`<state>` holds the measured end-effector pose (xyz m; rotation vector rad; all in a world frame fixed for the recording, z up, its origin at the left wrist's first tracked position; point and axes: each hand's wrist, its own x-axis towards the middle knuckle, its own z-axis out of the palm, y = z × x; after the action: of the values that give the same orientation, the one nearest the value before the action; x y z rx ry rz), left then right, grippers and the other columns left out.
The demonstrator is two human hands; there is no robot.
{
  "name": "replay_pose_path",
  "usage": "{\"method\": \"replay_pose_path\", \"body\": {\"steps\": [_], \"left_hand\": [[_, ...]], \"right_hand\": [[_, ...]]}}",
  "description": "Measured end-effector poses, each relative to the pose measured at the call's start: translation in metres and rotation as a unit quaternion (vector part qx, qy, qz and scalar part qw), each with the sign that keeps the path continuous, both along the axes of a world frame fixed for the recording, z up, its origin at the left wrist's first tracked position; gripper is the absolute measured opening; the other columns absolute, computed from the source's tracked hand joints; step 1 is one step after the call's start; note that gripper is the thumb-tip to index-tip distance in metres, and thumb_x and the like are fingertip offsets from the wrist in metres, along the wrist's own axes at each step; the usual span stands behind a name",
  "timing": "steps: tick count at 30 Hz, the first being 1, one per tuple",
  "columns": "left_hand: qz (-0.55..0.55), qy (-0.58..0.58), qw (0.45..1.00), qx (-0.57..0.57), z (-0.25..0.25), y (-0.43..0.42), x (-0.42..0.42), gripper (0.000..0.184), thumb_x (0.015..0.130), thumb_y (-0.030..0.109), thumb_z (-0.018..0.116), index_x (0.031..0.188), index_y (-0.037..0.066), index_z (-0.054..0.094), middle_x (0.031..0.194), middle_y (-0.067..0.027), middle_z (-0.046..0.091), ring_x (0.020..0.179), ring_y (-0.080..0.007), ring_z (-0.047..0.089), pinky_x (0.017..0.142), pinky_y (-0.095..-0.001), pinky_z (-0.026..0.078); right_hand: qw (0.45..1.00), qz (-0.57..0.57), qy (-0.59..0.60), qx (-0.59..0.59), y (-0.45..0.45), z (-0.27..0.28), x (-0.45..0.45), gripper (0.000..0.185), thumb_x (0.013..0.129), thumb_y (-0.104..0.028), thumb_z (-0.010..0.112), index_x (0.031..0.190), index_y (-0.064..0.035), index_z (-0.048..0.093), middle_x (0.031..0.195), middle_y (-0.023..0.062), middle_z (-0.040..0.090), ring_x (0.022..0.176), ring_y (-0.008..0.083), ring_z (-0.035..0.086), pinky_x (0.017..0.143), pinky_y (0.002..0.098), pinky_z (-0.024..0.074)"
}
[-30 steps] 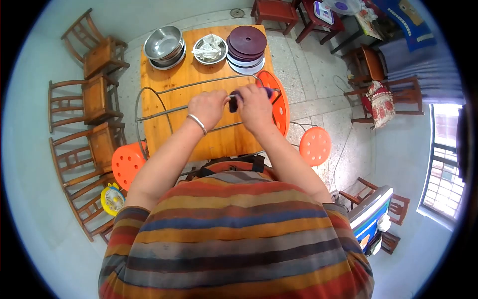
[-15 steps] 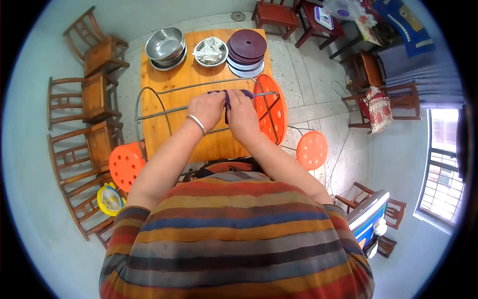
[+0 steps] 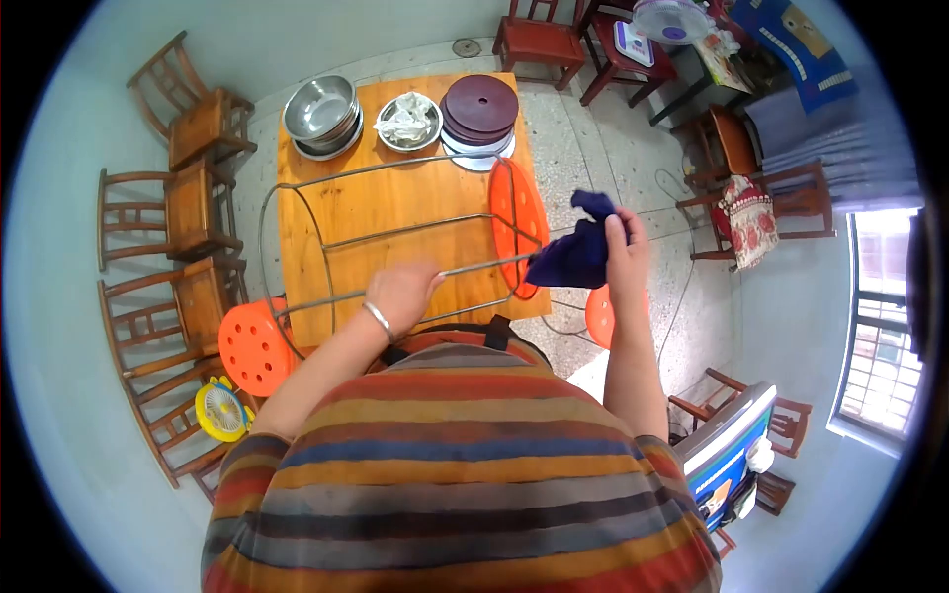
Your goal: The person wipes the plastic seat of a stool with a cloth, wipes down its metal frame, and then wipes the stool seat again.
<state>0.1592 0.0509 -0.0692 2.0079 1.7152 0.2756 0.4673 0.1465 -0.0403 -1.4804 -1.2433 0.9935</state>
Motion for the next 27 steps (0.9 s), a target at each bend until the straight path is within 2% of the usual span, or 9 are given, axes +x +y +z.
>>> {"method": "replay_pose_path", "body": {"steps": [1,3,5,7,14,17,20,22,27], "left_hand": [[-0.002,-0.004,1.000,-0.002,0.000,-0.005,0.000,0.021,0.092,0.027,0.055,0.085,0.008,0.060,0.078,-0.0146,0.062,0.075,-0.0366,0.060,0.063,-0.0466,0.047],[-0.009,-0.001,1.000,0.001,0.004,-0.008,0.002,0.019,0.090,0.025,0.057,0.083,0.008,0.058,0.077,-0.0132,0.061,0.074,-0.0355,0.060,0.063,-0.0461,0.047],[-0.017,0.006,1.000,0.015,0.006,-0.010,0.005,0.018,0.090,0.025,0.058,0.082,0.008,0.058,0.077,-0.0132,0.061,0.074,-0.0348,0.060,0.062,-0.0459,0.047],[-0.043,0.001,0.999,0.031,0.004,-0.004,0.019,0.020,0.090,0.026,0.059,0.081,0.008,0.057,0.077,-0.0136,0.061,0.073,-0.0342,0.060,0.061,-0.0454,0.047],[-0.044,0.001,0.999,0.004,-0.010,-0.004,0.055,0.024,0.090,0.029,0.059,0.077,0.010,0.055,0.067,-0.0128,0.059,0.062,-0.0327,0.060,0.054,-0.0436,0.046],[-0.046,-0.019,0.997,0.059,-0.018,-0.020,0.061,0.027,0.091,0.033,0.058,0.076,0.011,0.055,0.062,-0.0097,0.059,0.057,-0.0297,0.060,0.049,-0.0411,0.046],[-0.022,0.036,0.998,0.049,-0.014,-0.011,0.062,0.028,0.090,0.033,0.059,0.073,0.012,0.055,0.062,-0.0086,0.060,0.056,-0.0284,0.060,0.048,-0.0391,0.046],[-0.018,0.029,0.997,0.071,-0.011,-0.007,0.061,0.027,0.090,0.033,0.060,0.072,0.012,0.055,0.060,-0.0087,0.058,0.054,-0.0295,0.058,0.046,-0.0395,0.044],[-0.009,0.002,0.995,0.095,-0.014,-0.006,0.063,0.026,0.090,0.031,0.060,0.073,0.012,0.055,0.061,-0.0093,0.057,0.056,-0.0307,0.058,0.048,-0.0399,0.044]], "right_hand": [[0.999,0.013,0.035,0.015,-0.006,-0.011,-0.004,0.029,0.092,-0.017,0.059,0.116,-0.0007,0.059,0.104,0.0063,0.062,0.096,0.0127,0.058,0.085,0.0267,0.0463],[0.998,0.057,0.014,0.037,-0.020,-0.027,-0.021,0.028,0.090,-0.013,0.060,0.115,-0.0010,0.060,0.110,0.0094,0.062,0.102,0.0189,0.058,0.089,0.0320,0.0454],[0.952,0.162,-0.187,0.182,-0.028,-0.053,-0.037,0.032,0.084,-0.008,0.063,0.115,-0.0033,0.061,0.112,0.0123,0.060,0.104,0.0284,0.055,0.092,0.0386,0.0432],[0.919,0.187,-0.305,0.168,-0.038,-0.044,-0.051,0.036,0.078,-0.007,0.067,0.114,-0.0055,0.062,0.112,0.0140,0.057,0.101,0.0346,0.050,0.091,0.0422,0.0412],[0.939,0.203,-0.253,0.113,-0.037,-0.051,-0.030,0.026,0.074,-0.003,0.070,0.099,-0.0059,0.062,0.104,0.0130,0.055,0.100,0.0353,0.050,0.088,0.0425,0.0427],[0.915,0.251,-0.297,0.107,-0.026,-0.055,-0.028,0.024,0.074,-0.004,0.070,0.096,-0.0067,0.061,0.105,0.0132,0.055,0.098,0.0353,0.054,0.084,0.0427,0.0456],[0.911,0.256,-0.309,0.097,0.015,-0.047,-0.046,0.017,0.078,-0.006,0.067,0.094,-0.0059,0.061,0.098,0.0145,0.058,0.097,0.0345,0.056,0.083,0.0409,0.0459],[0.915,0.259,-0.303,0.071,0.058,-0.058,-0.060,0.016,0.078,-0.014,0.067,0.092,-0.0067,0.066,0.096,0.0149,0.062,0.092,0.0359,0.059,0.079,0.0430,0.0483],[0.931,0.304,-0.170,-0.113,0.139,-0.086,-0.078,0.024,0.084,-0.021,0.059,0.092,-0.0007,0.068,0.094,0.0205,0.066,0.088,0.0347,0.064,0.078,0.0386,0.0502]]}}
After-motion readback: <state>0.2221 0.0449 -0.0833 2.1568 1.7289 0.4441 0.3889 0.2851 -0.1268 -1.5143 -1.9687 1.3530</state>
